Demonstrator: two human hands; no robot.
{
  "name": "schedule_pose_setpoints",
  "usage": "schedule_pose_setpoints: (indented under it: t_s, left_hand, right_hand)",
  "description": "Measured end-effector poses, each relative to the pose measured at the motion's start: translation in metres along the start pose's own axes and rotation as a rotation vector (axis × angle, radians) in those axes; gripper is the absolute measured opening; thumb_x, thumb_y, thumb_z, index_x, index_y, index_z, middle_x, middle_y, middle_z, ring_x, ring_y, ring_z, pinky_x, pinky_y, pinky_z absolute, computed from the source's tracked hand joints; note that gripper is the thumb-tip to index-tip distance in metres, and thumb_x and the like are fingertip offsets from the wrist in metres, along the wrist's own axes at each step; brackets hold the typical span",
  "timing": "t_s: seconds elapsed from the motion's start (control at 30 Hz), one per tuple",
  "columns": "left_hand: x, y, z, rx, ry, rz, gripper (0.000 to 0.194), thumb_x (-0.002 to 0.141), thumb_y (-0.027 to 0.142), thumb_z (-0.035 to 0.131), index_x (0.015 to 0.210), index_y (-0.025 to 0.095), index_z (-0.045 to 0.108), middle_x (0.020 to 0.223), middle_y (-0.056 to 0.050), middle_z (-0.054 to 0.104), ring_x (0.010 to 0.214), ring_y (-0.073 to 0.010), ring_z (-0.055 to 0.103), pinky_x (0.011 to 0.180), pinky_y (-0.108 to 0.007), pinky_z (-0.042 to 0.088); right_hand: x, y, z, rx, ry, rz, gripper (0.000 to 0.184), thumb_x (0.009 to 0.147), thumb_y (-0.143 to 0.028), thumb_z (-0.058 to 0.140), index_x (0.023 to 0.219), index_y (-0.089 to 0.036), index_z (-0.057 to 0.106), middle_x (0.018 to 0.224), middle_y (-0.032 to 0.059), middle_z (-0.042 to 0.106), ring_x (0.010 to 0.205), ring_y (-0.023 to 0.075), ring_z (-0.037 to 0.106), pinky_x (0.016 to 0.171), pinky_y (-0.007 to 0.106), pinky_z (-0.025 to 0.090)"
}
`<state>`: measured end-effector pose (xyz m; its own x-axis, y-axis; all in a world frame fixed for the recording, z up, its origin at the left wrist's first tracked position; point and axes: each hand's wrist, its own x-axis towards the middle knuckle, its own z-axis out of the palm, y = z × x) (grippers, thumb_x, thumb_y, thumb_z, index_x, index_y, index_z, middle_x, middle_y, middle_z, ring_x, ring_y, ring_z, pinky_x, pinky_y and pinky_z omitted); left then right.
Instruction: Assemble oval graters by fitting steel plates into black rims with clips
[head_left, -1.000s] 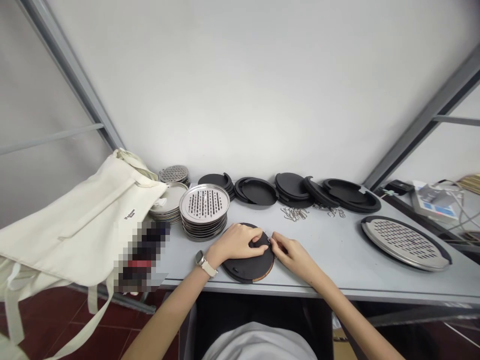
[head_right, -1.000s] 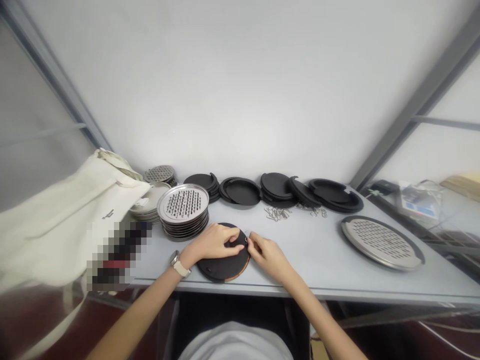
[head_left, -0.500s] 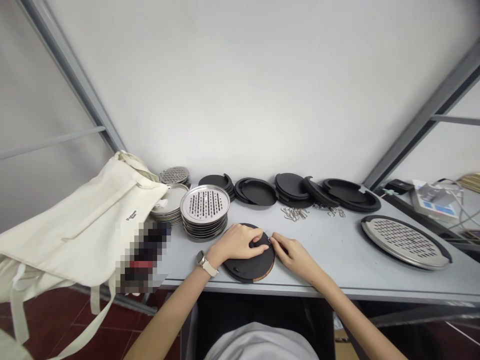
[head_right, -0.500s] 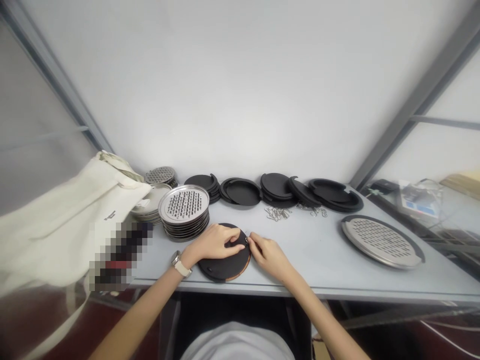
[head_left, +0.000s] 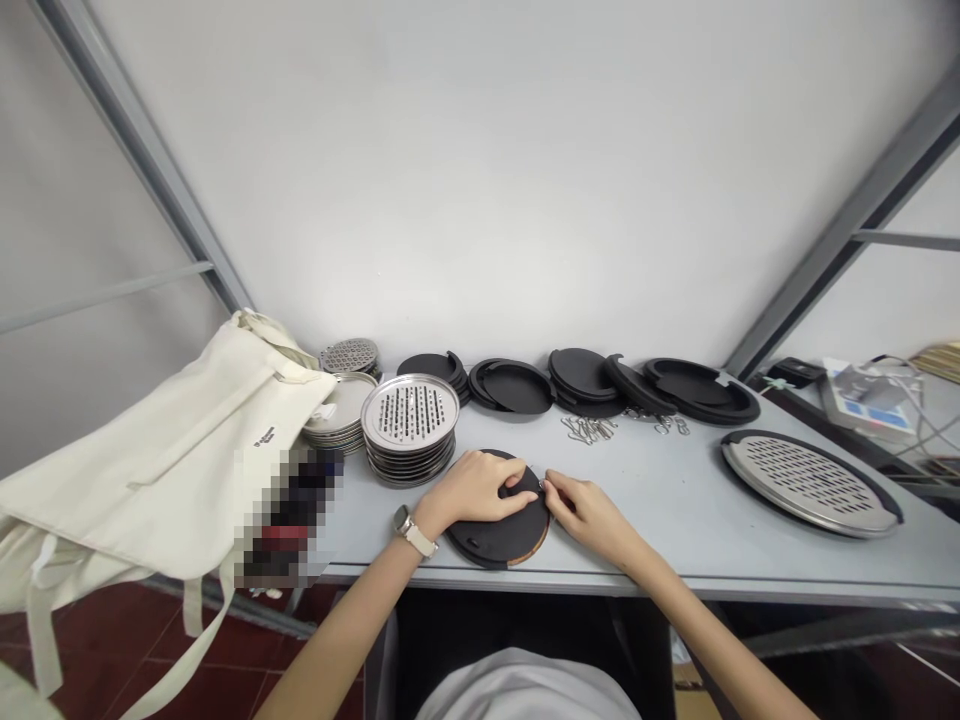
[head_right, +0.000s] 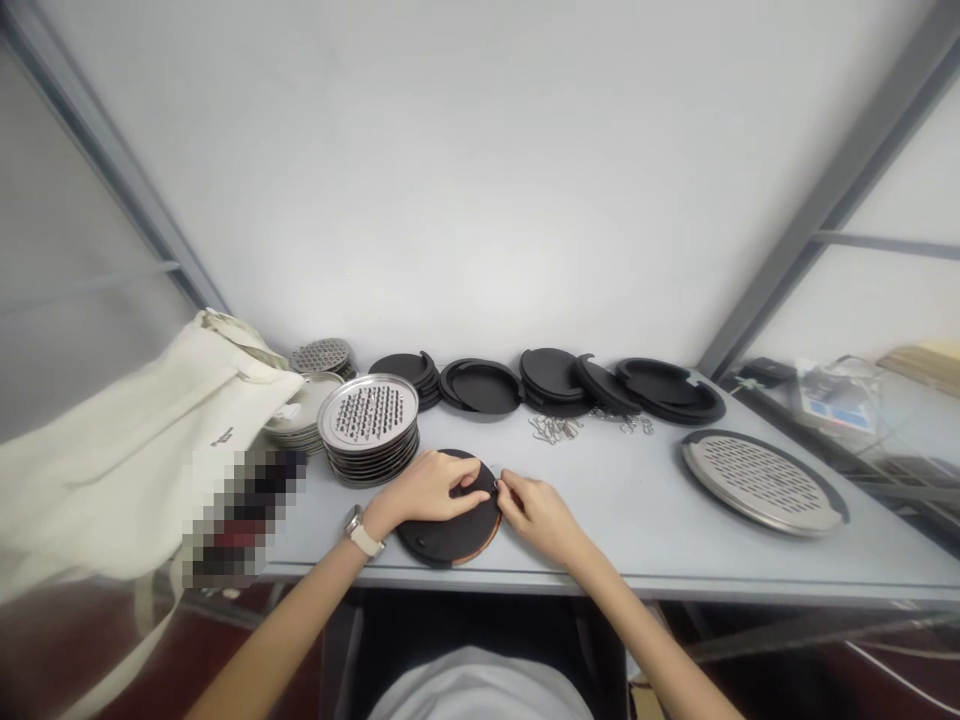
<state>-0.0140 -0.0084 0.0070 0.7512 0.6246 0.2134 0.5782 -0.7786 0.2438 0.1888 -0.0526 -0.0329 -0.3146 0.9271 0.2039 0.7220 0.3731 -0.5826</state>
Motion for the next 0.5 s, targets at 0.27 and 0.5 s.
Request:
schedule_pose_setpoints:
  t_s: [0.27,0.5]
  left_hand:
    - [0.0005,0.0018,-0.0012,-0.005,-0.012,-0.010,0.028,0.087,0.046,0.054,0.077,0.020,0.051,0.066,0.001,0.059,0.062,-0.0150,0.055,0.056,-0.027,0.025]
    - [0.0008,0.0012,-0.0002,-0.004,0.000,-0.003,0.027,0.087,0.046,0.054,0.077,0.020,0.051,0.066,0.002,0.058,0.060,-0.0143,0.054,0.055,-0.028,0.026]
  right_hand:
    - [0.0026,0.0002,0.0010,-0.015,0.012,0.012,0.029,0.096,-0.031,0.031,0.071,-0.023,0.043,0.057,-0.0018,0.051,0.051,0.0152,0.047,0.054,0.024,0.033]
    - [0.0042,-0.0008,0.0035,-0.048,0.022,0.045,0.031,0.097,-0.033,0.031,0.071,-0.023,0.046,0.059,-0.0010,0.055,0.052,0.0159,0.051,0.055,0.024,0.032]
